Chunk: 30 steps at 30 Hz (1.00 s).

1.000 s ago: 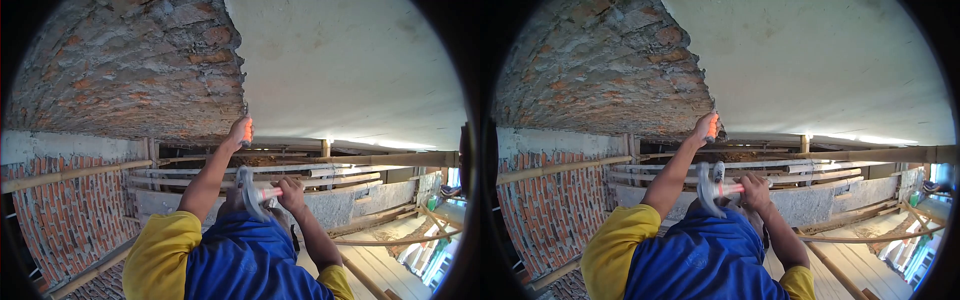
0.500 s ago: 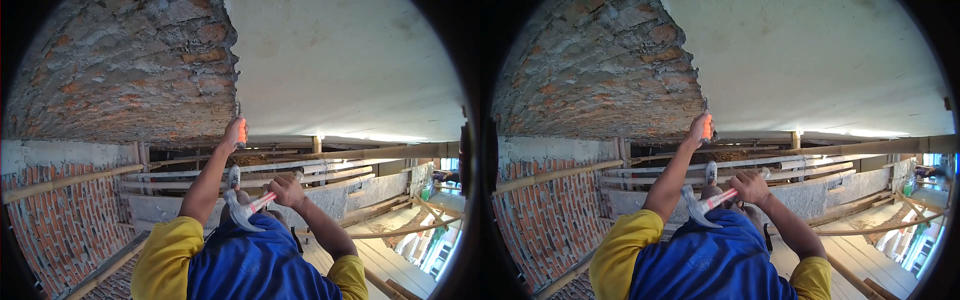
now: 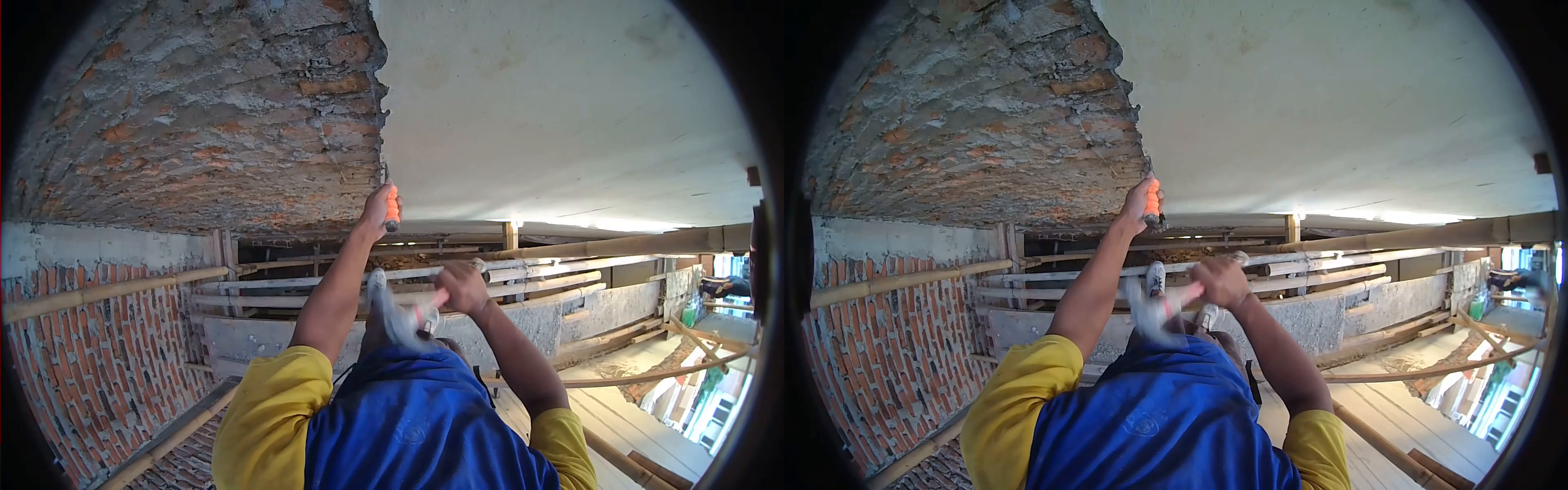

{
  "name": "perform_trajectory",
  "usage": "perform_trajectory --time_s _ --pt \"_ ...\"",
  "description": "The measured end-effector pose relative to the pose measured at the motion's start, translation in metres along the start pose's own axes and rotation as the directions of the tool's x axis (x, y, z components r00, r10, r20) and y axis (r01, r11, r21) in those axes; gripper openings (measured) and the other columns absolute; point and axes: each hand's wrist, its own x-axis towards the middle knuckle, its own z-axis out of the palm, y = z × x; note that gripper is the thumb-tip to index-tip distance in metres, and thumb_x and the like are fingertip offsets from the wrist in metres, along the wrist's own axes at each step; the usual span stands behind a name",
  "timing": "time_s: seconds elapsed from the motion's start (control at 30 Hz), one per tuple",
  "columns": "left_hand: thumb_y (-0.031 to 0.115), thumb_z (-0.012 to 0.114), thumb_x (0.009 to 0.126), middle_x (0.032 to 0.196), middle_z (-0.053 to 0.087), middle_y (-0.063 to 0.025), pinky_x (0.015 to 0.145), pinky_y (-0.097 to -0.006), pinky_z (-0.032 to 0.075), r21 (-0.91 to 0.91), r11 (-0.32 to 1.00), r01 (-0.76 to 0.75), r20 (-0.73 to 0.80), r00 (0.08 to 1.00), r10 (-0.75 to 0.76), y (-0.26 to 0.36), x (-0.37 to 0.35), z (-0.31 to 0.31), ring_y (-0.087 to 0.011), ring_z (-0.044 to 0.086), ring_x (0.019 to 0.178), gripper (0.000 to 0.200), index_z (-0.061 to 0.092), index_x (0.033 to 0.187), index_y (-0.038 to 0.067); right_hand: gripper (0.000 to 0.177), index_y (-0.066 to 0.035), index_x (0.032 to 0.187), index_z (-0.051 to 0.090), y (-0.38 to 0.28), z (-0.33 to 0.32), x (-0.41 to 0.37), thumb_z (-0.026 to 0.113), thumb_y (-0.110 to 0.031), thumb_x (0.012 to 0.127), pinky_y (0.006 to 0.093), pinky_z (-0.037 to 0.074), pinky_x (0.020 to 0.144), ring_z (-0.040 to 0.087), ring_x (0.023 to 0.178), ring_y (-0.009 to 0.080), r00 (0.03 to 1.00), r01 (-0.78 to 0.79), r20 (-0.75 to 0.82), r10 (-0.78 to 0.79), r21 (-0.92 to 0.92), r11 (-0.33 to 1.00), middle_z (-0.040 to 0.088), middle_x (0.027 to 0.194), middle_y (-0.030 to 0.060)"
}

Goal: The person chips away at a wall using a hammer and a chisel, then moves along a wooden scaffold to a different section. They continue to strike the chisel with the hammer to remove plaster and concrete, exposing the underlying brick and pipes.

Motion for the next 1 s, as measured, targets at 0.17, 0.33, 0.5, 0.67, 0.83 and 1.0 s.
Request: perform_trajectory --time_s 0.17,0.33,0.5,0.67,0.83,1.0 --pt "0.042 0.048 0.094 0.065 0.053 -0.0006 0.045 -0.0257 0.042 0.083 0.996 0.031 -0.055 0.998 -0.026 -0.012 0.013 -0.025 -0.0122 0.051 0.05 0.029 0.051 0.085 0.014 0.016 -0.007 0.086 0.054 -0.014 0.011 -0.012 0.06 -0.016 0.074 0.0471 0.047 0.058 0.06 0.065 0.0376 0.824 -0.495 0.214 0.525 -0.18 0.85 0.059 0.071 0.0151" --pt "0.043 0.048 0.093 0.066 0.053 -0.0007 0.044 -0.0261 0.044 0.134 0.99 -0.053 -0.014 0.998 0.056 0.016 -0.025 0.013 -0.0116 0.051 0.049 0.029 0.05 0.088 0.015 0.018 -0.008 0.083 0.051 -0.032 -0.004 -0.032 0.063 -0.016 0.073 0.0452 0.047 0.054 0.059 0.062 0.0347 0.949 -0.307 0.08 0.306 -0.004 0.952 0.056 0.069 0.0117" --pt "0.043 0.048 0.093 0.066 0.052 -0.0007 0.044 -0.0261 0.044 0.119 0.987 -0.109 -0.087 0.989 0.12 0.02 -0.036 0.027 -0.0115 0.05 0.048 0.03 0.049 0.092 0.014 0.024 -0.008 0.069 0.048 -0.048 -0.051 -0.016 0.069 -0.019 0.07 0.0383 0.042 0.046 0.052 0.051 0.0269 0.987 -0.08 -0.139 0.074 -0.038 0.996 0.048 0.061 0.0067" --pt "0.044 0.048 0.093 0.066 0.051 -0.0004 0.044 -0.0256 0.044 0.153 0.985 -0.084 0.012 0.996 0.083 0.028 -0.039 0.022 -0.0107 0.05 0.05 0.032 0.049 0.095 0.012 0.037 -0.009 0.062 0.04 -0.051 -0.07 0.01 0.072 -0.023 0.071 0.0326 0.032 0.04 0.042 0.043 0.0181 0.92 0.317 -0.225 -0.322 -0.057 0.947 0.037 0.053 0.0022" --pt "0.045 0.048 0.093 0.067 0.052 -0.0007 0.044 -0.0258 0.043 0.171 0.982 -0.083 -0.005 0.996 0.085 0.03 -0.043 0.025 -0.0105 0.05 0.051 0.035 0.049 0.1 0.01 0.04 -0.01 0.059 0.038 -0.062 -0.076 0.031 0.073 -0.026 0.07 0.0311 0.031 0.039 0.041 0.042 0.0166 0.871 0.474 -0.106 -0.479 -0.066 0.878 0.035 0.052 0.0006" --pt "0.045 0.048 0.093 0.067 0.052 -0.0008 0.044 -0.0269 0.043 0.162 0.981 -0.102 0.001 0.995 0.103 0.029 -0.041 0.025 -0.0114 0.05 0.05 0.035 0.05 0.098 0.011 0.036 -0.012 0.06 0.041 -0.045 -0.072 0.032 0.071 -0.029 0.071 0.0315 0.035 0.04 0.045 0.044 0.0168 0.863 0.504 0.022 -0.505 -0.106 0.857 0.039 0.052 0.0001"
